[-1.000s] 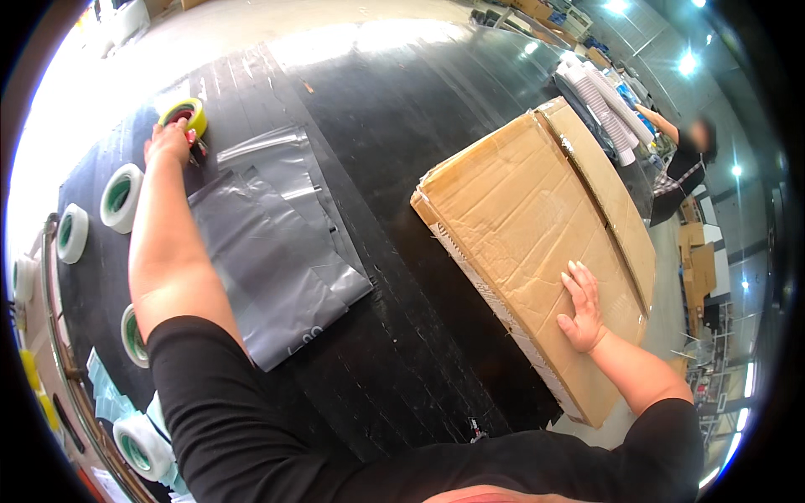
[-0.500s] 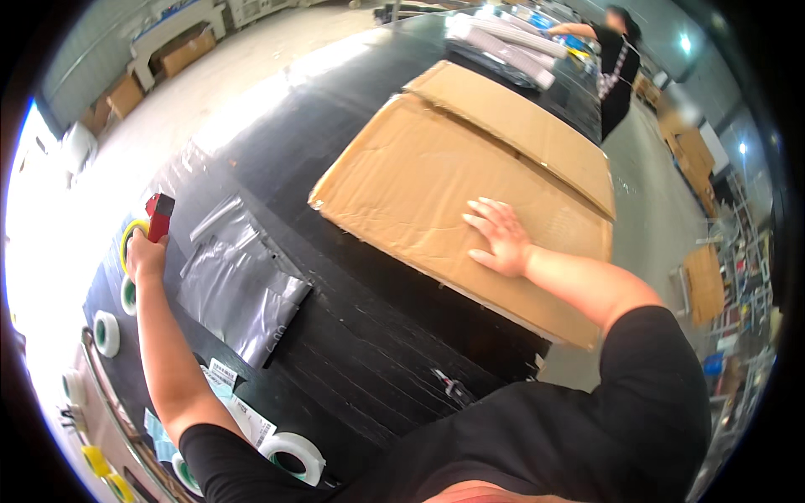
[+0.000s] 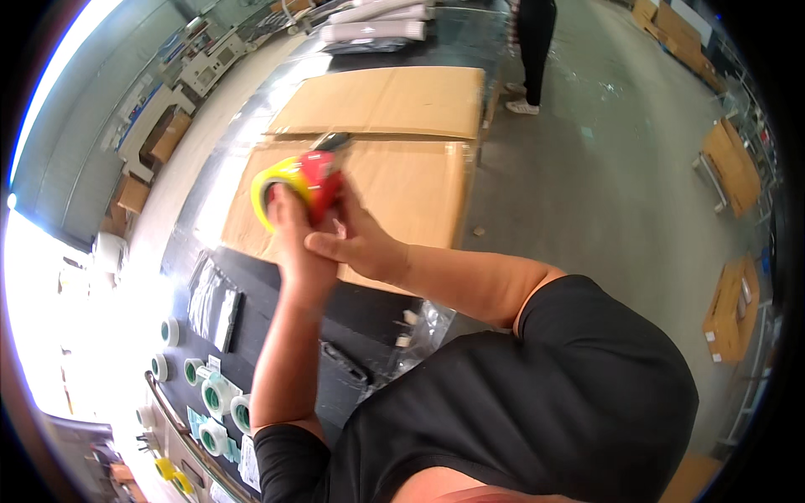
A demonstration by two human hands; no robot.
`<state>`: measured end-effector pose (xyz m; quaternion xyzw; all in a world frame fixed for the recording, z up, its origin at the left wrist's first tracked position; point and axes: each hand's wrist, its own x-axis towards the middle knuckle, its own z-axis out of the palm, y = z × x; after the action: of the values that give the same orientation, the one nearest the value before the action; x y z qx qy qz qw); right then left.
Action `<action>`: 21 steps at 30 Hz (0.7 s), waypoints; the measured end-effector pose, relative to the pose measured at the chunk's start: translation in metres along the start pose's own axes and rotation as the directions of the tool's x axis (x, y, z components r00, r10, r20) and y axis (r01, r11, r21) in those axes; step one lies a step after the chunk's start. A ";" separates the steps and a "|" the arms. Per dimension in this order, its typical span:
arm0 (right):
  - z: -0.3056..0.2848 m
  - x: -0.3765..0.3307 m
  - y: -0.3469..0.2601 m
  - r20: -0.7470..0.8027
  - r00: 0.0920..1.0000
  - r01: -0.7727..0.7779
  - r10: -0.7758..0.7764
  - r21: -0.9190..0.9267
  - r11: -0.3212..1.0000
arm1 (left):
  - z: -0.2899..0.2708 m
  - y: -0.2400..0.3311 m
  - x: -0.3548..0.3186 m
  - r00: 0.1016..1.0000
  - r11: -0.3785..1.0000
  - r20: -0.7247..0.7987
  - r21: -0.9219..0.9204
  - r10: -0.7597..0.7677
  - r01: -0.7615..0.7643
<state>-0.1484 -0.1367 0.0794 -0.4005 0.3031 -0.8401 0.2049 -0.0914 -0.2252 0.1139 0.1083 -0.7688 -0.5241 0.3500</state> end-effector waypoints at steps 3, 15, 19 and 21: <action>-0.086 -0.033 -0.088 -0.228 0.972 -0.027 0.053 0.117 0.993 | 0.104 0.028 -0.039 0.842 0.683 0.439 0.512 0.315 -0.522; -0.349 -0.142 -0.216 -0.531 0.833 -0.242 0.153 -0.102 0.965 | 0.335 0.047 0.037 0.709 0.934 0.623 0.322 -0.331 0.153; -0.391 -0.124 -0.212 -0.526 0.850 -0.226 0.024 -0.324 0.919 | 0.402 0.022 0.075 0.556 0.892 0.705 0.411 -0.441 0.188; -0.418 -0.120 -0.202 -0.539 0.842 -0.226 -0.021 -0.387 0.894 | 0.433 0.023 0.084 0.493 0.810 0.683 0.258 -0.538 0.527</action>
<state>-0.4310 0.2260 -0.0575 -0.1715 0.5492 -0.8154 0.0644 -0.4304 0.0562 0.0807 0.1245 -0.7740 -0.5982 -0.1658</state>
